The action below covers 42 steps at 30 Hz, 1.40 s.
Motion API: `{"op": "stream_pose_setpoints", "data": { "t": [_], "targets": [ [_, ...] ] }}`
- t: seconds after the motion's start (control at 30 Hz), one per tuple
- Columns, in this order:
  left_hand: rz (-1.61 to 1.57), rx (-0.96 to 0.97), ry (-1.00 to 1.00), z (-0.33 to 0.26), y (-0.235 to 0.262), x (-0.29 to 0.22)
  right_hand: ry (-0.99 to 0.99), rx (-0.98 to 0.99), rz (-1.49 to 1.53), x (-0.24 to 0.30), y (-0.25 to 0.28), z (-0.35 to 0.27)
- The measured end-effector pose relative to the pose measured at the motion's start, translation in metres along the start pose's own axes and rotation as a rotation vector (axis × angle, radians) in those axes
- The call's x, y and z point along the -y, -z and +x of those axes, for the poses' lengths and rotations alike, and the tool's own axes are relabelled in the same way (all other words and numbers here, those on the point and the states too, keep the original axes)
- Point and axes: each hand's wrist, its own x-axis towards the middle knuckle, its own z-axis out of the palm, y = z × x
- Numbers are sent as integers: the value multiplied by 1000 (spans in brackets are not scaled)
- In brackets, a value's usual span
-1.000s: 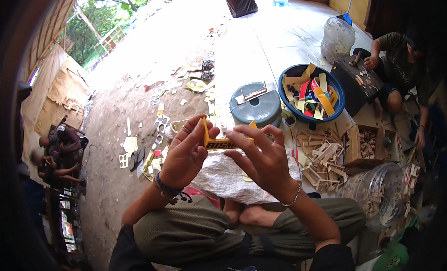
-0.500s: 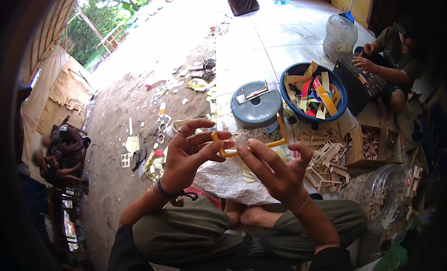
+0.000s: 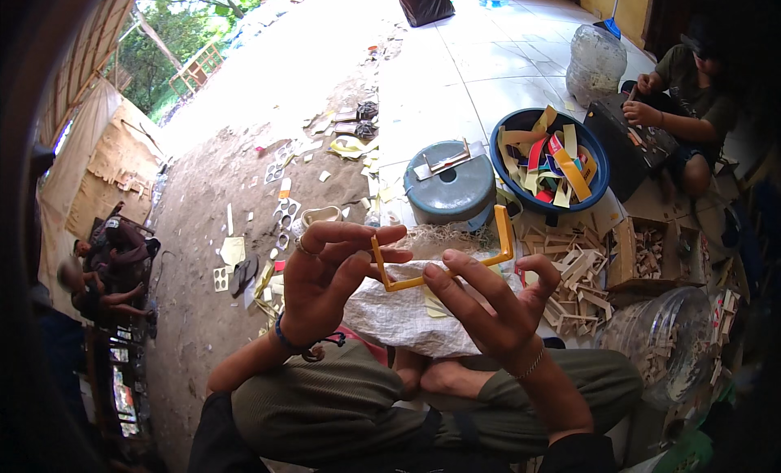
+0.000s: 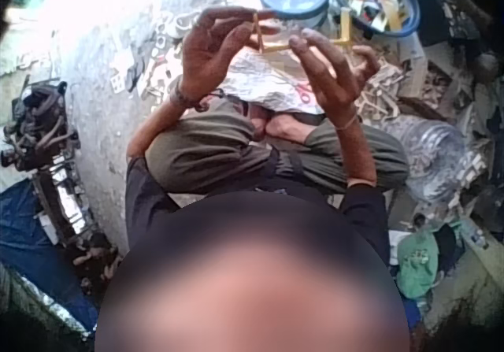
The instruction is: The person assembles small craft parts by cutting yellow and red printed strips with scissors, folding them, and gluing them onto wooden frames. They handle multiple pieces one at a time, applying glue and pressing the strips into place.
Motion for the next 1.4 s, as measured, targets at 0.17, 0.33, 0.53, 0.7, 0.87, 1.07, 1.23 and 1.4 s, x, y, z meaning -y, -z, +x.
{"op": "stream_pose_setpoints", "data": {
  "t": [0.17, 0.33, 0.53, 0.7, 0.87, 1.07, 1.23, 1.4],
  "targets": [
    [70, -35, -30, 0, 0, -2, -42, -1, 60, 5, 5, 3],
    [-206, -105, 203, 1, 6, -4, -52, 38, 148, 6, 3, 8],
    [-501, -124, 366, 0, 7, -2, -77, 76, 211, 10, -1, 10],
    [-401, -71, 375, -1, 10, -2, -84, 83, 220, 7, -2, 9],
    [-280, -78, 348, -2, 10, -4, -69, 92, 188, 3, 0, 8],
    [-288, -122, 317, 0, 7, -4, -76, 39, 210, 8, -2, 9],
    [-337, -117, 341, 0, 4, 1, -54, 37, 208, 13, 0, 8],
    [-400, -47, 356, 1, 5, 5, -67, 50, 201, 13, 4, 7]
  ]
}}
